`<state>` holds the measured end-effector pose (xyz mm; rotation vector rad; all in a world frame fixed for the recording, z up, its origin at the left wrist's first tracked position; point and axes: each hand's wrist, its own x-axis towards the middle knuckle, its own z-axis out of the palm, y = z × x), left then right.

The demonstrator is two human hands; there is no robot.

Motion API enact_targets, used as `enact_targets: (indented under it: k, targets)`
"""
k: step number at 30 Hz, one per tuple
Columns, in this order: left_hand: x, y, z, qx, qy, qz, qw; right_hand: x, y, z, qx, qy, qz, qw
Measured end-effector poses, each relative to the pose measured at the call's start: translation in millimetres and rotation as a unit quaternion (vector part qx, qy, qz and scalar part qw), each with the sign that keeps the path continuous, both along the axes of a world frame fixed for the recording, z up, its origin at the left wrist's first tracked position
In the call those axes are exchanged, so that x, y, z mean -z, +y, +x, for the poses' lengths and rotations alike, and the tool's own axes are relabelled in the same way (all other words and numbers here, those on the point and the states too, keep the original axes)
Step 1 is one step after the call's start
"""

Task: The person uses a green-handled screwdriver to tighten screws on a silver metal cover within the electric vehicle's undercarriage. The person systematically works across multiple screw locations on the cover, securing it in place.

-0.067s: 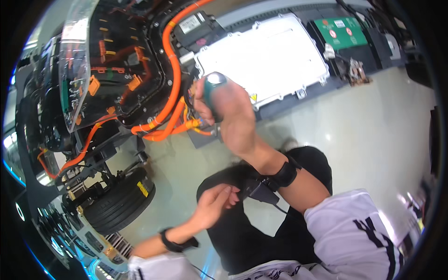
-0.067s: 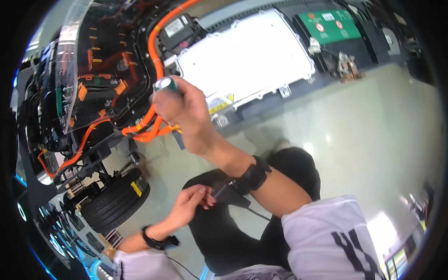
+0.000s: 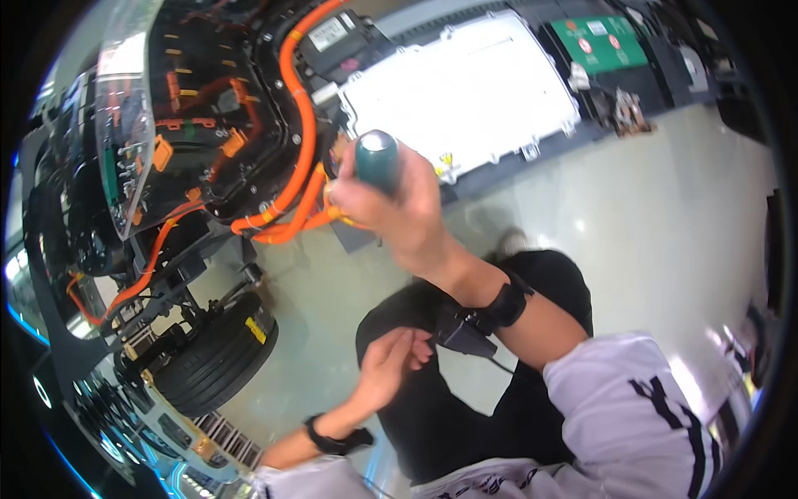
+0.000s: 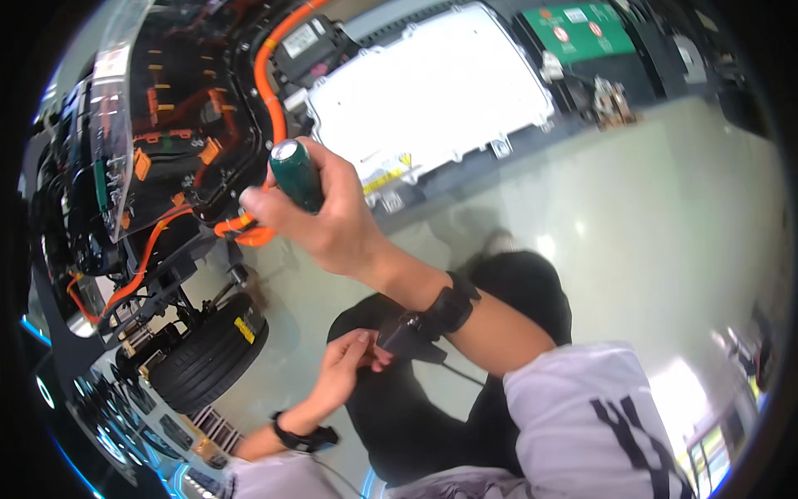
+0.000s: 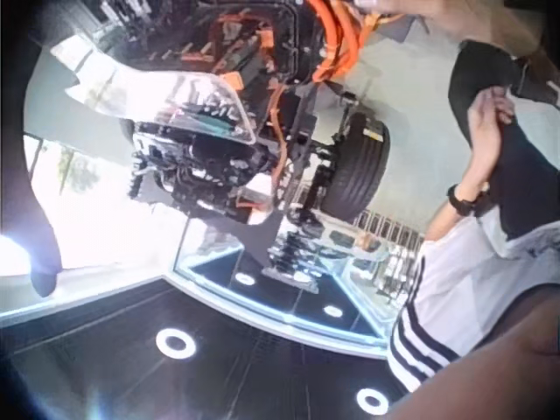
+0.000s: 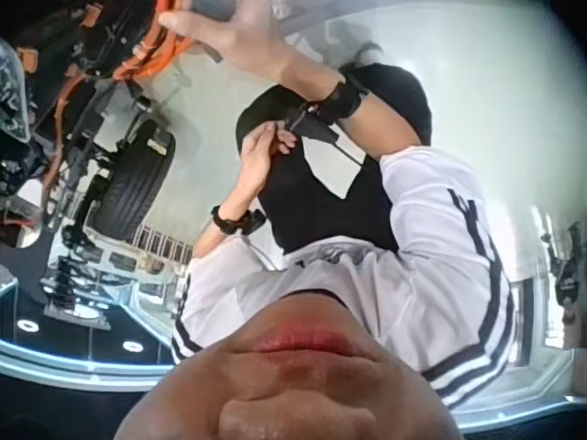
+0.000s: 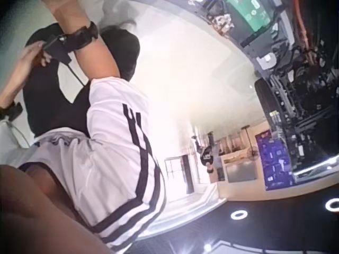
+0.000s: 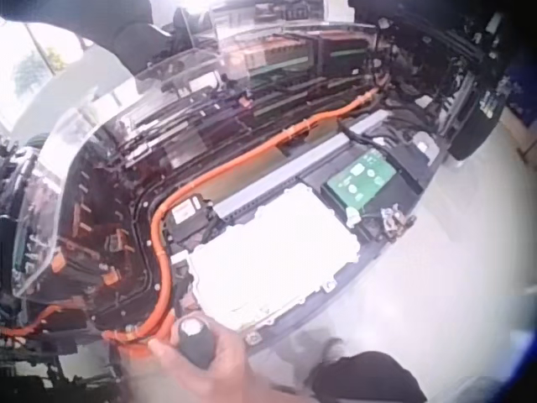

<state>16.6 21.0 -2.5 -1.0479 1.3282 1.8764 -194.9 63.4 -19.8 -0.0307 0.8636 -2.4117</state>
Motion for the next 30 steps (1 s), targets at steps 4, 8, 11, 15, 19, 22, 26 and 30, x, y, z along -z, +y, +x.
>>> enact_targets:
  k: [4, 8, 11, 15, 19, 22, 26, 30]
  targets:
    - [-77.5, 49.9, 39.8, -0.385, -0.171, 0.139, 0.896, -42.8, 5.3, 59.8, -0.007, 0.081, 0.221, 0.972]
    - [-118.0, 40.9, 41.6, -0.435, -0.131, 0.167, 0.875, -94.7, 13.7, 125.8, -0.04, 0.22, 0.365, 0.904]
    - [-122.8, 2.5, 31.1, -0.614, -0.079, 0.314, 0.72, -133.1, 23.8, 147.5, -0.092, 0.274, 0.408, 0.866]
    - [-148.6, -34.9, 9.8, -0.531, -0.049, 0.257, 0.806, -184.3, 33.8, 155.8, -0.118, 0.259, 0.411, 0.866]
    - [-130.1, -44.4, -29.9, -0.456, -0.039, 0.244, 0.855, -205.8, 31.1, 143.0, -0.1, 0.195, 0.468, 0.856]
    - [-109.8, -41.2, -63.4, -0.429, -0.061, 0.24, 0.869, -193.0, 31.0, 123.4, -0.054, 0.143, 0.523, 0.838]
    - [-75.1, -36.6, -104.3, -0.402, -0.056, 0.22, 0.887, -165.1, 30.0, 83.8, -0.098, 0.066, 0.584, 0.803]
    - [-39.7, -32.7, -136.2, -0.348, -0.057, 0.19, 0.916, -121.7, 24.1, 51.4, -0.14, 0.003, 0.598, 0.789]
